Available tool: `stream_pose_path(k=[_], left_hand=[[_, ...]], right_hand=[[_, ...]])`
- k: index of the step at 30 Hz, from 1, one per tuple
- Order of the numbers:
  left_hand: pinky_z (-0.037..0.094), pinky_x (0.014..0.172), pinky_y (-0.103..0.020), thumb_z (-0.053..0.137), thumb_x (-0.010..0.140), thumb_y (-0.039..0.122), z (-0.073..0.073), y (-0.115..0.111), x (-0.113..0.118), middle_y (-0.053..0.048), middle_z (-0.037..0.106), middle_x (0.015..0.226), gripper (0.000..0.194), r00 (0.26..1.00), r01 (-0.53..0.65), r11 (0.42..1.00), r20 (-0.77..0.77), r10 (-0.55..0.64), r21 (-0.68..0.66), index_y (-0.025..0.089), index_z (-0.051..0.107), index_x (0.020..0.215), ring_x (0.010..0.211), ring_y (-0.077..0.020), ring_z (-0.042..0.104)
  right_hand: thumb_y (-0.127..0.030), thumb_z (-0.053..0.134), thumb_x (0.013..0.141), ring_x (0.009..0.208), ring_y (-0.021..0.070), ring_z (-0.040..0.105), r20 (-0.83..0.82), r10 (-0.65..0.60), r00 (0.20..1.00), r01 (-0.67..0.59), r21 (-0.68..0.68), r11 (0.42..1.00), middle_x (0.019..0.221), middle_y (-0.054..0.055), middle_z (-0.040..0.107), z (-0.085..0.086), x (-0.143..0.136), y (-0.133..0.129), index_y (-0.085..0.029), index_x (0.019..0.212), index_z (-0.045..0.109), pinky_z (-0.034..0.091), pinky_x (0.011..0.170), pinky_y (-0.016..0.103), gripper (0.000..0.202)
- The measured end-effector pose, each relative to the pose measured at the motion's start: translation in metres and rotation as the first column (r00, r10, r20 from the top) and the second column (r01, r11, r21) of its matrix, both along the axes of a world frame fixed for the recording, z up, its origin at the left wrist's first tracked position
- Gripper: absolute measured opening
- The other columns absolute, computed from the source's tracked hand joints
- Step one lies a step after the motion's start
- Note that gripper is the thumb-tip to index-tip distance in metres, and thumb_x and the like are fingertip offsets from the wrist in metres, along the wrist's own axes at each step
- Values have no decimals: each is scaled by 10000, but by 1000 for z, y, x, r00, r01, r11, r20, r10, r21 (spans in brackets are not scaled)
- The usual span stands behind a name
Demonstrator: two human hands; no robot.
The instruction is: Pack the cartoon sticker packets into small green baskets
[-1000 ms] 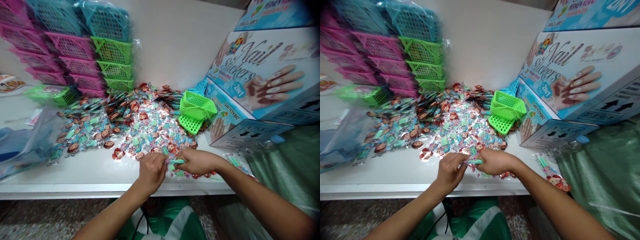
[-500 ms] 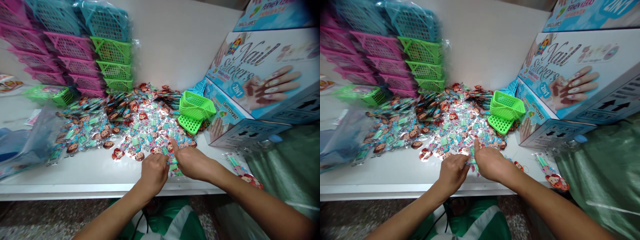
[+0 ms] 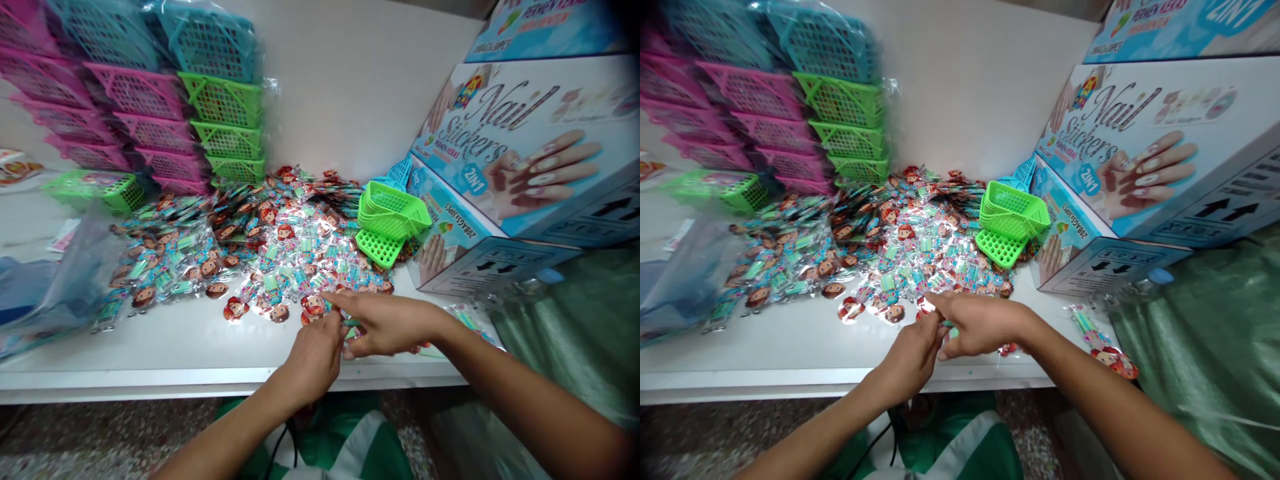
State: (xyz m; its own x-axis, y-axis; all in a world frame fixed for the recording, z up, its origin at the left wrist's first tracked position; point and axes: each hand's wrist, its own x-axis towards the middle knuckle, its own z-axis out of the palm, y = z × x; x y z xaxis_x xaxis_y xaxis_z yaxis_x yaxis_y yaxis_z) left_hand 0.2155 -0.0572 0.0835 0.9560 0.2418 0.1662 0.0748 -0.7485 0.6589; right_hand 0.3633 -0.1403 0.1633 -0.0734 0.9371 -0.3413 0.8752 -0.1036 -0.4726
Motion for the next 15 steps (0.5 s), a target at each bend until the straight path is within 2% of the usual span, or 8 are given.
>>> stream_pose_path(k=[2,4,7,10,12,14,15], left_hand=[[441,612,-269,306,913,220,4,3,-2,-29,603,716,186,999,47,960,33,-39,-275,188,474,839,658,-156,573],[433,624,-250,299,933,305,5,3,-2,-3,566,671,273,997,80,879,26,-77,-470,193,483,765,640,-130,544],[394,537,-235,323,921,422,0,0,0,10,532,656,332,990,95,730,-15,-142,-677,179,496,775,556,-108,474],[284,444,-207,353,905,468,-6,-1,2,37,475,623,335,989,73,570,-14,-147,-818,174,473,798,472,-72,358],[209,423,-198,377,900,467,-9,1,2,55,442,609,308,996,42,451,3,-88,-891,178,447,819,448,-53,287],[170,418,-195,393,898,458,-11,4,1,64,437,614,279,1000,23,336,15,-26,-942,183,430,869,435,-41,250],[164,417,-194,399,896,455,-12,6,0,65,439,617,273,1000,20,299,19,-7,-954,184,428,891,432,-38,247]], right_hand=[[-453,491,868,1022,211,578,-105,-52,993,62,91,994,1151,107,617,-2,3,0,-166,1376,379,413,832,284,595],[-448,319,946,877,181,605,-118,-169,978,189,177,966,978,74,667,-11,0,4,-170,1223,535,411,759,270,449],[-464,241,961,685,153,559,-74,-332,940,340,244,908,751,44,632,-24,-11,16,-158,933,615,375,643,253,485],[-516,270,940,647,136,515,-175,-407,897,441,259,860,706,25,594,-29,-16,25,-159,837,591,362,617,245,491],[-536,287,925,670,130,524,-380,-452,807,552,217,805,810,42,611,-29,-14,22,-153,886,591,381,605,239,491],[-531,364,898,666,126,538,-562,-494,663,647,100,756,856,54,612,-30,-10,13,-139,946,598,393,570,229,460],[-518,432,872,655,124,539,-616,-505,605,665,41,746,830,50,611,-32,-8,7,-131,952,607,396,558,224,432]])
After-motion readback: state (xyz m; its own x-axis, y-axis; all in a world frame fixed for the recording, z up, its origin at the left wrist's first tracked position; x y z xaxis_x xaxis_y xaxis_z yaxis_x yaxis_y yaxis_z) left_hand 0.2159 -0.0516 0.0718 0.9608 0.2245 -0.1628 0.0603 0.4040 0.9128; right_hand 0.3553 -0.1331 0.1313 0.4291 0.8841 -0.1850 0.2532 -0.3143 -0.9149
